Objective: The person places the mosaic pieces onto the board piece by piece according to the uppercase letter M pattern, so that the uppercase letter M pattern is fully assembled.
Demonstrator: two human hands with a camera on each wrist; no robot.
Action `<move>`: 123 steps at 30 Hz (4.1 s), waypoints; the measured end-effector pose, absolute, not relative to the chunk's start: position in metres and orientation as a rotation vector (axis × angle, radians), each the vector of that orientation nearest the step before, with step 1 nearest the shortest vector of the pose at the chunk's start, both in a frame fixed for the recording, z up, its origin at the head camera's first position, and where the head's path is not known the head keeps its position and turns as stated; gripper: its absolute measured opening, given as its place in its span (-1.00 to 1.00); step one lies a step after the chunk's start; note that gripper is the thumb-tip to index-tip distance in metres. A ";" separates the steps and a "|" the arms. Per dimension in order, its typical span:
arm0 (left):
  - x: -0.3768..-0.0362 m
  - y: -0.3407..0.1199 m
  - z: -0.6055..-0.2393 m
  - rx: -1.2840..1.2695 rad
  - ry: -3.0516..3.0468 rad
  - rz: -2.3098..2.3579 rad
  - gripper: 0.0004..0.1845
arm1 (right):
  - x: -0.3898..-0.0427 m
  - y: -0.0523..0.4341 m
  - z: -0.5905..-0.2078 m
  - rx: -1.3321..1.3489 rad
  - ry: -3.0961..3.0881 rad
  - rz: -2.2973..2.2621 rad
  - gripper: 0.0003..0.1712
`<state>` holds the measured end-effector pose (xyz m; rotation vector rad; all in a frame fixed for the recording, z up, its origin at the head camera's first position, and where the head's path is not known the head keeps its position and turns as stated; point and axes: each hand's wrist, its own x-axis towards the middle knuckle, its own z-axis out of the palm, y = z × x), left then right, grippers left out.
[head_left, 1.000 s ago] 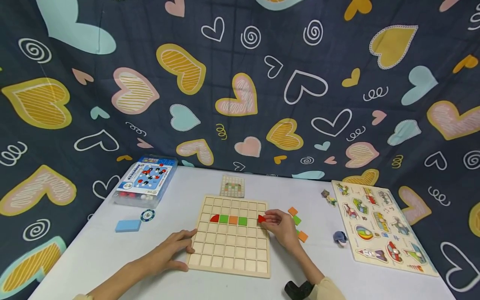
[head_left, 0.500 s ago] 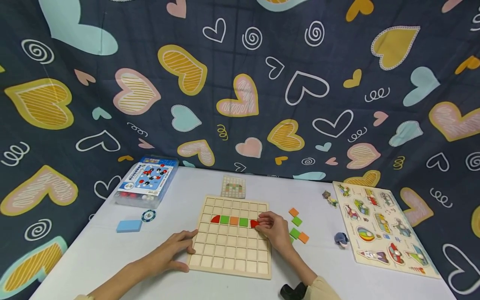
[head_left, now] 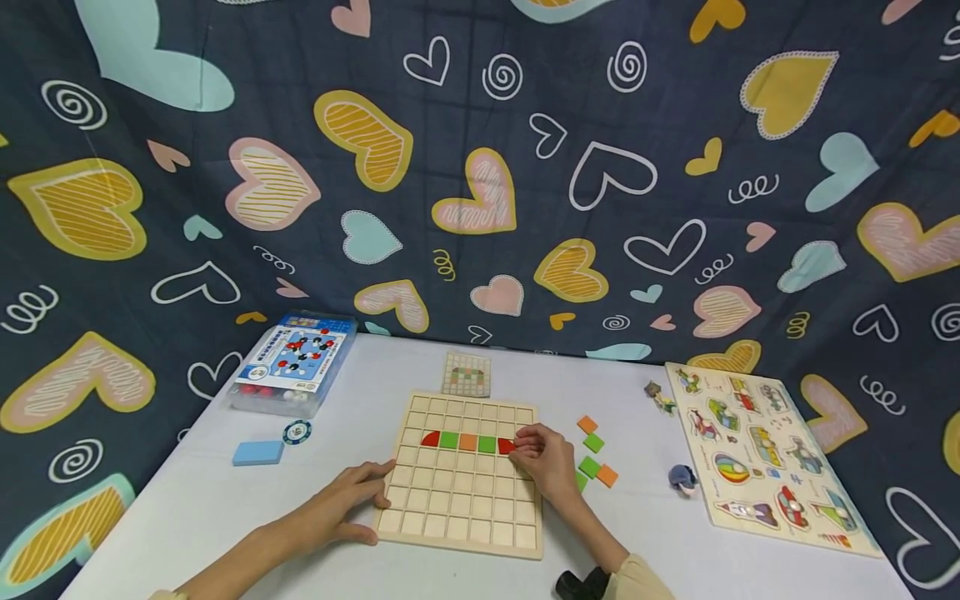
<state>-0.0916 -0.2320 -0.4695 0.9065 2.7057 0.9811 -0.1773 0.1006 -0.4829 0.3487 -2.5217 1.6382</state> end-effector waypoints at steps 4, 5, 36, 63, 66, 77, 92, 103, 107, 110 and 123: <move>-0.091 -0.231 -0.469 0.902 2.708 0.979 -0.68 | -0.179 0.101 -0.483 0.334 -2.544 1.658 -0.72; -0.092 -0.231 -0.469 0.894 2.704 0.981 -0.68 | -0.179 0.102 -0.483 0.335 -2.550 1.660 -0.73; -0.091 -0.231 -0.472 0.899 2.687 0.975 -0.67 | -0.160 0.187 -0.458 0.055 -2.563 1.693 -0.68; -0.089 -0.232 -0.470 0.919 2.725 0.978 -0.69 | -0.128 0.193 -0.477 0.080 -2.602 1.529 -0.59; -0.089 -0.232 -0.469 0.908 2.727 0.976 -0.69 | -0.130 0.186 -0.480 0.128 -2.618 1.457 -0.60; -0.093 -0.235 -0.469 0.925 2.748 0.977 -0.69 | -0.139 0.177 -0.481 0.245 -2.675 1.462 -0.66; -0.095 -0.231 -0.467 0.897 2.676 0.999 -0.68 | -0.126 0.169 -0.485 0.167 -2.607 1.525 -0.67; -0.094 -0.230 -0.466 0.887 2.679 0.986 -0.67 | -0.131 0.126 -0.478 0.248 -2.526 1.728 -0.69; -0.094 -0.231 -0.466 0.888 2.682 0.980 -0.67 | -0.135 0.102 -0.477 0.306 -2.533 1.781 -0.70; -0.095 -0.231 -0.465 0.898 2.687 0.975 -0.67 | -0.138 0.084 -0.477 0.373 -2.538 1.804 -0.70; -0.094 -0.229 -0.468 0.913 2.686 0.975 -0.67 | -0.150 0.027 -0.482 0.586 -2.519 1.788 -0.76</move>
